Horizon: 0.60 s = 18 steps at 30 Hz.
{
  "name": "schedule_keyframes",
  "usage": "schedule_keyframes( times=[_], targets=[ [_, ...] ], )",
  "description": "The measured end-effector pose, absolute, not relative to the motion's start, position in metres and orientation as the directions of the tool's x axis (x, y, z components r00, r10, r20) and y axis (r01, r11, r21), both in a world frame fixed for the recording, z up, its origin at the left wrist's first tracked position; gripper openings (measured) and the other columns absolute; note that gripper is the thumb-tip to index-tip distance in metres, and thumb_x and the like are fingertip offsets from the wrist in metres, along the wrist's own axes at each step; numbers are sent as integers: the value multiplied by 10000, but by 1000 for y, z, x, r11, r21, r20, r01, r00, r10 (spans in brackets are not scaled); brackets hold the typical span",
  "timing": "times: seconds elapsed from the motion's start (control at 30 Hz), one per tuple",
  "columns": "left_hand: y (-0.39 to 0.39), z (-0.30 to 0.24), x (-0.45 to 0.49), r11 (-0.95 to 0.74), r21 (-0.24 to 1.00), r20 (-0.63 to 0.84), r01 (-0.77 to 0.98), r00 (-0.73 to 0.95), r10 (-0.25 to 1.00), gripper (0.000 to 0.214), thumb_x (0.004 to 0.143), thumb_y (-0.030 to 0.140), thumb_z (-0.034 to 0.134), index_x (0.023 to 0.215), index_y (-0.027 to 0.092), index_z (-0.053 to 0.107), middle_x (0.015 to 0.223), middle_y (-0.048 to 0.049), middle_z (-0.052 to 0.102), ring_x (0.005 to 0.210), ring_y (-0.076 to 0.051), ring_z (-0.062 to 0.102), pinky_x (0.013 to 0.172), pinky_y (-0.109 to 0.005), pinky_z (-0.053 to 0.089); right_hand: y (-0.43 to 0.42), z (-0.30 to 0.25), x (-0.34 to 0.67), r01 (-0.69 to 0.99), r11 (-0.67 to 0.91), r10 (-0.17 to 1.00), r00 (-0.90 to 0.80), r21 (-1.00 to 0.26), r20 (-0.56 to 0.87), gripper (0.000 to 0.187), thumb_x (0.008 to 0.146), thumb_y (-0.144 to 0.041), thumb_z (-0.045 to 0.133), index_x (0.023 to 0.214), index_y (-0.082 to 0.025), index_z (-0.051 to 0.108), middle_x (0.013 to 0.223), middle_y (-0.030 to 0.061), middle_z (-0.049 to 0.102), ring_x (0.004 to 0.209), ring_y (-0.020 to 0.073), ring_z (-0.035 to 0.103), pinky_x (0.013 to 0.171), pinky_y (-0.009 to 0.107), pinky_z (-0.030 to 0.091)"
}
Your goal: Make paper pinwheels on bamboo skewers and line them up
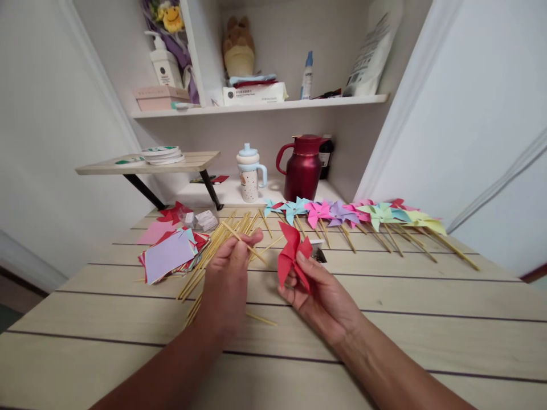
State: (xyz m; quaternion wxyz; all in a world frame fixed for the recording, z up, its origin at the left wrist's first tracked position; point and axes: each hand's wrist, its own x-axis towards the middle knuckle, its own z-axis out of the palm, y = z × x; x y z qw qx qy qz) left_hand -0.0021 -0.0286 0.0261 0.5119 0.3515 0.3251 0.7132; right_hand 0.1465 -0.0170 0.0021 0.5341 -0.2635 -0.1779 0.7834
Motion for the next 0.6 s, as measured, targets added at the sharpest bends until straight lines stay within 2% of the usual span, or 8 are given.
schedule_keyframes(
  times=[0.13,0.2,0.3,0.37,0.43,0.5,0.6],
  targets=[
    [-41,28,7,-230,860,211,-455,-92,973,93,842,235,697,771,224,756,929,-49,782,1246,-224,588,1116,-362,353,-14,2,146,-779,-342,940,-284,-525,-189,112,803,-213,774,822,-147,686,610,-29,624,525,91,555,696,360,648],
    [-44,28,9,-226,884,238,-410,-22,971,126,847,222,691,742,235,758,949,-56,783,1285,-229,556,1143,-377,314,-12,3,147,-801,-333,943,-284,-497,-175,109,818,-208,761,783,-154,673,583,-41,595,530,91,552,774,380,640],
    [-44,26,9,-254,918,275,-304,28,961,129,841,204,693,757,257,776,1232,-51,710,1354,-245,482,1170,-392,261,-9,5,148,-846,-270,963,-239,-459,-126,228,799,-220,782,656,-172,610,550,-55,539,520,79,521,748,283,623],
    [-43,23,8,-276,938,290,-211,36,956,115,825,201,709,791,274,791,1434,-22,568,1397,-260,420,1179,-392,231,-7,7,150,-862,-215,976,-206,-459,-71,293,791,-234,791,611,-182,566,557,-55,522,523,74,505,664,214,599],
    [-41,19,8,-288,951,293,-111,26,956,123,830,212,703,818,287,799,1521,-2,461,1430,-266,357,1183,-387,205,-4,9,152,-863,-164,985,-171,-478,-30,312,785,-247,798,607,-192,548,565,-57,514,538,79,508,673,215,594],
    [-38,15,8,-283,959,283,-34,-11,959,139,841,220,686,835,294,804,1528,-5,432,1432,-267,331,1177,-382,202,-2,12,155,-859,-118,992,-127,-499,-16,314,773,-260,810,613,-199,547,567,-64,515,545,83,513,778,257,602],
    [-36,11,10,-270,963,270,18,-52,961,138,823,206,692,832,280,808,1377,-70,527,1327,-269,427,1098,-350,316,2,14,160,-862,-57,998,-59,-504,-12,305,743,-266,834,623,-203,562,573,-70,525,546,81,515,898,295,579]
  ],
)
